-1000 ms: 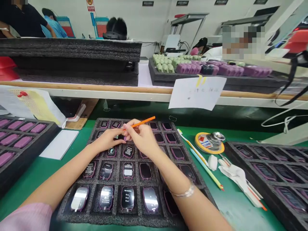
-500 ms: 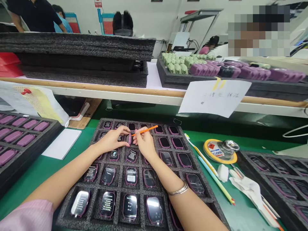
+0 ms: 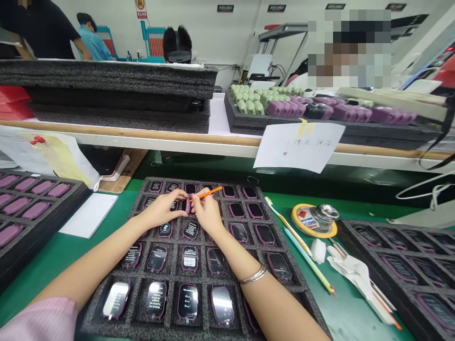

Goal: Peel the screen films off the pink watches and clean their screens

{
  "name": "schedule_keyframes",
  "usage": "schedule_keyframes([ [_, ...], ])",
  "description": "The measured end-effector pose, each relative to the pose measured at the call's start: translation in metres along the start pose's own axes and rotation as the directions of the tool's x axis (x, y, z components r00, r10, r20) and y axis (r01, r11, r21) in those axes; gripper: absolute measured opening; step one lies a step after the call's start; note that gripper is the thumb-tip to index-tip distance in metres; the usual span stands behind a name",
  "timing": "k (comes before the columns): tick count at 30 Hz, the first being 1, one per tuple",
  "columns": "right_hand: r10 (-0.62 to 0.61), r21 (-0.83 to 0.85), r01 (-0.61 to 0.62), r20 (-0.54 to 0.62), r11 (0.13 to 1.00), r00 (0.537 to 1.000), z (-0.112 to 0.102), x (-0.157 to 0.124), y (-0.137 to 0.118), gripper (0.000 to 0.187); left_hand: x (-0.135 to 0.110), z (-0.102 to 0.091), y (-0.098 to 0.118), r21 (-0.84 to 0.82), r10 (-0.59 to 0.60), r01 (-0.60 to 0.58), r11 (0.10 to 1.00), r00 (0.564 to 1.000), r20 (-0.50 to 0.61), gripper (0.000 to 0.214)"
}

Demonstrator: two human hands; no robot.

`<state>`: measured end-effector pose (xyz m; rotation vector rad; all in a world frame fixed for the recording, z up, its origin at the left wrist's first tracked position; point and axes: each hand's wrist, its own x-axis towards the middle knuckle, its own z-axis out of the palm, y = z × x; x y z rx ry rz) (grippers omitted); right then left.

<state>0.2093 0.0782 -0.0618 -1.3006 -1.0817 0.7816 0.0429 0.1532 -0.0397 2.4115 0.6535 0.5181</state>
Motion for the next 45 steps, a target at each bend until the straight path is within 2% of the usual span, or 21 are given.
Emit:
schedule_keyframes([
  [5,-0.038,0.047,0.041,-0.080,0.998,0.996,-0.006,0.003,-0.014,0.045,-0.004,-0.001,0.006,0.106,0.109,-0.107,0.989,0.994,-0.013,0.042],
  [7,-0.062,0.080,0.074,-0.139,0.994,0.988,-0.015,0.006,-0.026,0.043,-0.006,-0.001,0.015,0.144,0.170,-0.167,0.975,0.985,-0.006,0.031],
  [9,-0.070,0.105,0.088,-0.166,0.991,0.984,-0.026,0.005,-0.037,0.042,-0.009,0.002,0.025,0.165,0.247,-0.252,0.953,0.968,0.055,0.019],
  [12,-0.033,0.124,0.048,-0.121,0.991,0.992,-0.036,-0.003,-0.044,0.044,-0.012,0.008,0.038,0.189,0.331,-0.363,0.913,0.926,0.181,0.021],
  [14,0.006,0.131,0.004,-0.078,0.991,0.997,-0.038,-0.013,-0.040,0.047,-0.015,0.010,0.042,0.221,0.344,-0.391,0.894,0.912,0.221,0.026],
  [19,0.074,0.158,-0.065,-0.051,0.985,0.996,-0.034,-0.036,-0.021,0.054,-0.029,0.002,0.042,0.293,0.296,-0.342,0.893,0.936,0.191,0.033],
  [24,0.096,0.159,-0.095,0.006,0.983,0.995,-0.030,-0.044,-0.018,0.052,-0.043,0.000,0.036,0.263,0.268,-0.295,0.919,0.954,0.134,0.031],
  [30,0.104,0.113,-0.114,0.092,0.987,0.990,-0.026,-0.048,-0.018,0.053,-0.040,0.002,0.034,0.181,0.247,-0.265,0.947,0.962,0.118,0.029],
  [36,0.083,0.034,-0.090,0.166,0.995,0.983,-0.027,-0.050,-0.018,0.050,-0.040,0.003,0.031,0.115,0.142,-0.149,0.982,0.988,0.068,0.052],
  [45,0.058,0.004,-0.059,0.186,0.998,0.981,-0.027,-0.051,-0.020,0.045,-0.039,0.004,0.031,0.080,0.138,-0.144,0.986,0.988,0.074,0.048],
])
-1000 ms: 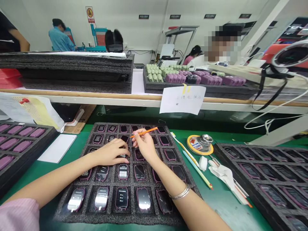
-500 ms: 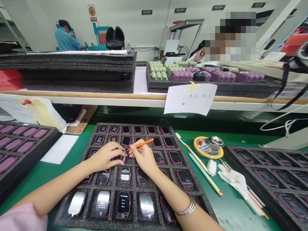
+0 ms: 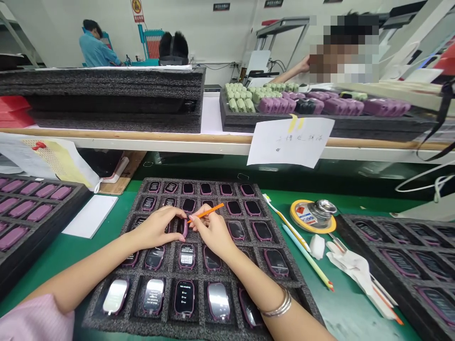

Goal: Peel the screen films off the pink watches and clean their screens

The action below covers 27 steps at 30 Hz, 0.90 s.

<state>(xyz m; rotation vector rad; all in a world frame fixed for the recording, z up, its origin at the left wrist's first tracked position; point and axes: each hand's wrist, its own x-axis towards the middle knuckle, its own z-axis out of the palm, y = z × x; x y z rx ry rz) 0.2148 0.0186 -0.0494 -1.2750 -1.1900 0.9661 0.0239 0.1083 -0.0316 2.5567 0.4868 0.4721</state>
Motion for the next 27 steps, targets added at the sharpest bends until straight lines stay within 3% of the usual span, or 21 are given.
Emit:
schedule_keyframes([
  [7,0.003,0.050,0.000,-0.058,0.999,0.998,-0.002,0.002,-0.003,0.049,0.001,-0.007,0.015,0.040,0.113,-0.112,0.993,0.994,-0.013,0.033],
  [10,-0.010,0.083,0.024,-0.160,0.996,0.987,-0.012,0.006,-0.009,0.051,-0.003,-0.002,0.035,0.046,0.225,-0.228,0.973,0.972,0.075,0.025],
  [13,-0.014,0.094,0.034,-0.212,0.995,0.977,-0.022,0.005,-0.020,0.050,-0.013,0.009,0.051,0.141,0.265,-0.285,0.948,0.953,0.149,0.033],
  [16,0.006,0.093,0.011,-0.172,0.996,0.985,-0.025,-0.007,-0.033,0.047,-0.026,0.014,0.057,0.218,0.192,-0.217,0.952,0.973,0.131,0.031],
  [19,0.048,0.087,-0.042,-0.071,0.995,0.996,-0.018,-0.025,-0.038,0.044,-0.036,0.011,0.056,0.179,0.105,-0.120,0.977,0.990,0.091,0.023],
  [23,0.105,0.082,-0.107,0.025,0.991,0.994,-0.004,-0.044,-0.028,0.045,-0.041,0.007,0.055,0.133,0.104,-0.117,0.984,0.990,0.099,0.018],
  [27,0.129,0.108,-0.130,0.018,0.986,0.991,0.003,-0.049,-0.015,0.050,-0.040,0.007,0.056,0.053,0.043,-0.048,0.997,0.995,0.086,0.016],
])
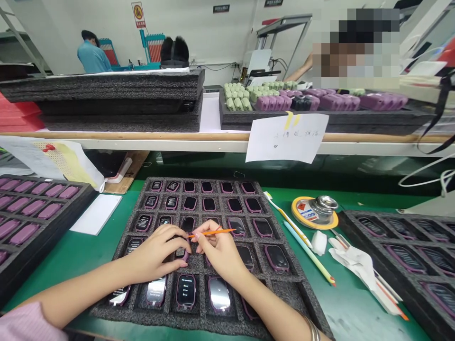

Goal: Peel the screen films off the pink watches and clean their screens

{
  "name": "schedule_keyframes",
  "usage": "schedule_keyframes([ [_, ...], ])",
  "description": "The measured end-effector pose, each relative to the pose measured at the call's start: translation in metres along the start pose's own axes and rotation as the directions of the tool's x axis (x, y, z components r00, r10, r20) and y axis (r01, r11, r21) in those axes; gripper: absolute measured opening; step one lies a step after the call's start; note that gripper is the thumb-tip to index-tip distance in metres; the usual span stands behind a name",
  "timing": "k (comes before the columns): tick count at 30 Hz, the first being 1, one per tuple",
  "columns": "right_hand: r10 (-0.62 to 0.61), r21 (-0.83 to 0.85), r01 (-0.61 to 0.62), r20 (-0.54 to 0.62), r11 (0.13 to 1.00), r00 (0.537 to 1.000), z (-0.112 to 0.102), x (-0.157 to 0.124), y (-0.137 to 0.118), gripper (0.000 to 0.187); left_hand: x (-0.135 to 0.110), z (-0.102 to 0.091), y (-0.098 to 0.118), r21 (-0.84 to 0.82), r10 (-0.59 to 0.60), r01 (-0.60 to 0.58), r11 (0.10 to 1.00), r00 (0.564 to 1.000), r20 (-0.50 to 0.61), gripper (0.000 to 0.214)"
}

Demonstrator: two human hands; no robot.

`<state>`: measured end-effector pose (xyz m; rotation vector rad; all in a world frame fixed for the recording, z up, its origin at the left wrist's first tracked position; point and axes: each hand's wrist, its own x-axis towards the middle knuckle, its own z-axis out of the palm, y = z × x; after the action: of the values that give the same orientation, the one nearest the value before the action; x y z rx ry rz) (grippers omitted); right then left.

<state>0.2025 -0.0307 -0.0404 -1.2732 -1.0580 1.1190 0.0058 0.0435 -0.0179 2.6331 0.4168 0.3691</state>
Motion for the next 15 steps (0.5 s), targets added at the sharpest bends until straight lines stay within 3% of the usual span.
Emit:
schedule_keyframes([
  [6,0.010,0.020,-0.010,-0.028,1.000,1.000,0.0002,-0.0013,0.0034,0.053,0.0012,0.0003,-0.0015,0.002,0.008,-0.008,1.000,1.000,-0.007,0.020],
  [15,0.010,-0.023,-0.011,-0.004,1.000,1.000,0.0011,-0.0056,0.0005,0.047,-0.0039,0.0053,-0.0097,-0.154,-0.099,0.093,0.984,0.995,-0.032,0.022],
])
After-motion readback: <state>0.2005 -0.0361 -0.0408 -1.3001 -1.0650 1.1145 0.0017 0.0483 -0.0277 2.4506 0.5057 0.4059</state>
